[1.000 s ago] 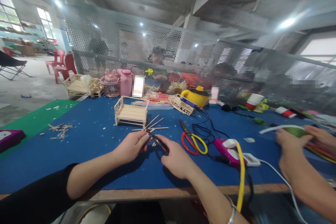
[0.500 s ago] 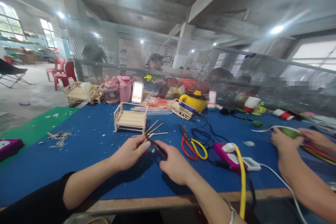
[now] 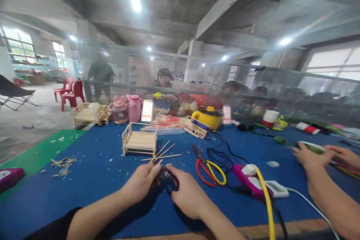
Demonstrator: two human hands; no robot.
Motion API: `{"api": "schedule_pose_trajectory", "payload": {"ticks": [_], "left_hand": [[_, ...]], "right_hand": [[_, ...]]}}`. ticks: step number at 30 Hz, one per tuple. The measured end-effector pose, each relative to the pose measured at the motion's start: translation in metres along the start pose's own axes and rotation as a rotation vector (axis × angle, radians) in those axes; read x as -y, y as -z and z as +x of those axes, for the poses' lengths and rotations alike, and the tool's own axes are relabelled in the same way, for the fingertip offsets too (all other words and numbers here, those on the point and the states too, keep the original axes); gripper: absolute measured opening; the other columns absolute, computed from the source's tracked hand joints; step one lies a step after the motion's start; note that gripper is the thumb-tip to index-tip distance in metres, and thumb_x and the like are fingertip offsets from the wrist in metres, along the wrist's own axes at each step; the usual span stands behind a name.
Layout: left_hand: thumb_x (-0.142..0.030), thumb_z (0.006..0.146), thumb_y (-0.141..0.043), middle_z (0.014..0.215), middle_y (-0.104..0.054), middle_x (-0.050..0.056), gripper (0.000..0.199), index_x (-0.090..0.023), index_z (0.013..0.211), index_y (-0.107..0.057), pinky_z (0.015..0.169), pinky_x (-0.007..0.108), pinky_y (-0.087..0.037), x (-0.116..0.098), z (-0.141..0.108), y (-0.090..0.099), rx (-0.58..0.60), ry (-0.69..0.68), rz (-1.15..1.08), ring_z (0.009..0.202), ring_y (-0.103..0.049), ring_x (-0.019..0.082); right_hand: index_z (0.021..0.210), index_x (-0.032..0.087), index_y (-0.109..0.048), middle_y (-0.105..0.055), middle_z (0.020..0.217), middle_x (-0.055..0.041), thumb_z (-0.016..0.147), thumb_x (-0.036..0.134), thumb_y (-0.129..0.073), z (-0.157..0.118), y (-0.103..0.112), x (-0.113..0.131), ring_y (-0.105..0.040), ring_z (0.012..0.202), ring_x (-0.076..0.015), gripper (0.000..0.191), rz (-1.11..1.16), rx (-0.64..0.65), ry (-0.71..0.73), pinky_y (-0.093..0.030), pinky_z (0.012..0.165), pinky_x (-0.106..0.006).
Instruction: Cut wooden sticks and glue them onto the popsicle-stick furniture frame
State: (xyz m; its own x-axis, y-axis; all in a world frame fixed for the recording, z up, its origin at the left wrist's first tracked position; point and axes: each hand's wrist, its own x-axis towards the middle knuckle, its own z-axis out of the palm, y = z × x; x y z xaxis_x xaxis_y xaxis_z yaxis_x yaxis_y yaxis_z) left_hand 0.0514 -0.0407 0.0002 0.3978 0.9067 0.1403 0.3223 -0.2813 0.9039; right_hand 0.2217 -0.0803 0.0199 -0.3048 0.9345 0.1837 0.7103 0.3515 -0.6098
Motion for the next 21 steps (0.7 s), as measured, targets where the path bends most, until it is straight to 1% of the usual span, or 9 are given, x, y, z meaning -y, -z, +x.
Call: {"api": "schedule_pose_trajectory", "payload": {"ticks": [2,4,6,11,14,17,19,21], "left_hand": [[-0.048,0.090,-0.027,0.053,-0.049,-0.001,0.049,-0.018,0.058,-0.049,0.058,0.026,-0.035,0.0012,0.0007,0.0005,0.039,-0.007,0.007,0.053,-0.045,0.013],[-0.047,0.090,-0.026,0.053,-0.048,-0.001,0.048,-0.019,0.058,-0.047,0.059,0.026,-0.035,0.0024,0.0011,0.0013,0.033,-0.025,0.018,0.053,-0.045,0.013],[-0.049,0.090,-0.026,0.056,-0.047,-0.002,0.045,-0.019,0.062,-0.046,0.057,0.025,-0.034,0.0030,0.0010,0.0021,0.016,-0.034,0.014,0.054,-0.043,0.013],[-0.053,0.088,-0.028,0.062,-0.045,-0.002,0.044,-0.018,0.069,-0.047,0.059,0.025,-0.033,0.0020,-0.0007,0.0029,-0.016,-0.076,0.013,0.059,-0.039,0.013],[-0.056,0.087,-0.028,0.062,-0.045,-0.002,0.047,-0.018,0.069,-0.048,0.057,0.025,-0.032,0.0017,-0.0015,0.0017,-0.037,-0.064,0.015,0.060,-0.039,0.013],[-0.061,0.086,-0.025,0.056,-0.041,-0.003,0.053,-0.018,0.061,-0.045,0.054,0.025,-0.029,0.0033,-0.0009,0.0006,-0.036,-0.018,0.041,0.056,-0.037,0.013],[-0.063,0.085,-0.022,0.051,-0.039,-0.003,0.057,-0.019,0.055,-0.041,0.052,0.026,-0.027,0.0046,0.0000,0.0007,-0.008,0.023,0.041,0.053,-0.036,0.012],[-0.064,0.085,-0.020,0.048,-0.037,-0.003,0.058,-0.020,0.052,-0.039,0.051,0.026,-0.026,0.0052,0.0010,0.0016,0.025,0.036,0.036,0.051,-0.036,0.012]], "right_hand": [[0.126,0.019,-0.053,-0.060,0.123,-0.0074,0.056,0.002,-0.043,0.0003,-0.0020,-0.0017,-0.055,0.113,-0.0218,0.072,-0.026,-0.020,-0.016,-0.039,0.098,-0.035],[0.128,0.016,-0.051,-0.056,0.128,-0.0099,0.056,0.003,-0.043,0.0007,-0.0035,-0.0036,-0.052,0.116,-0.0222,0.073,-0.053,-0.036,-0.040,-0.038,0.099,-0.035],[0.129,0.015,-0.050,-0.056,0.128,-0.0102,0.056,0.003,-0.043,0.0011,-0.0039,-0.0043,-0.052,0.117,-0.0222,0.074,-0.061,-0.033,-0.044,-0.038,0.099,-0.035],[0.125,0.020,-0.054,-0.066,0.113,-0.0055,0.058,0.002,-0.042,0.0016,-0.0008,0.0012,-0.056,0.111,-0.0217,0.070,-0.010,-0.024,0.022,-0.042,0.094,-0.034],[0.124,0.022,-0.055,-0.065,0.114,-0.0050,0.057,0.002,-0.042,0.0011,0.0002,0.0038,-0.056,0.111,-0.0228,0.071,-0.005,-0.033,0.033,-0.043,0.093,-0.034],[0.124,0.022,-0.054,-0.062,0.122,-0.0055,0.057,0.002,-0.043,0.0006,-0.0010,0.0032,-0.055,0.113,-0.0226,0.072,-0.015,-0.038,0.040,-0.041,0.095,-0.035],[0.125,0.022,-0.054,-0.060,0.123,-0.0062,0.058,0.002,-0.044,0.0004,-0.0036,0.0007,-0.054,0.114,-0.0218,0.071,-0.025,-0.037,0.044,-0.040,0.097,-0.035],[0.126,0.021,-0.052,-0.058,0.126,-0.0075,0.059,0.002,-0.045,0.0002,-0.0080,-0.0031,-0.052,0.117,-0.0219,0.070,-0.056,-0.045,0.031,-0.037,0.100,-0.037]]}}
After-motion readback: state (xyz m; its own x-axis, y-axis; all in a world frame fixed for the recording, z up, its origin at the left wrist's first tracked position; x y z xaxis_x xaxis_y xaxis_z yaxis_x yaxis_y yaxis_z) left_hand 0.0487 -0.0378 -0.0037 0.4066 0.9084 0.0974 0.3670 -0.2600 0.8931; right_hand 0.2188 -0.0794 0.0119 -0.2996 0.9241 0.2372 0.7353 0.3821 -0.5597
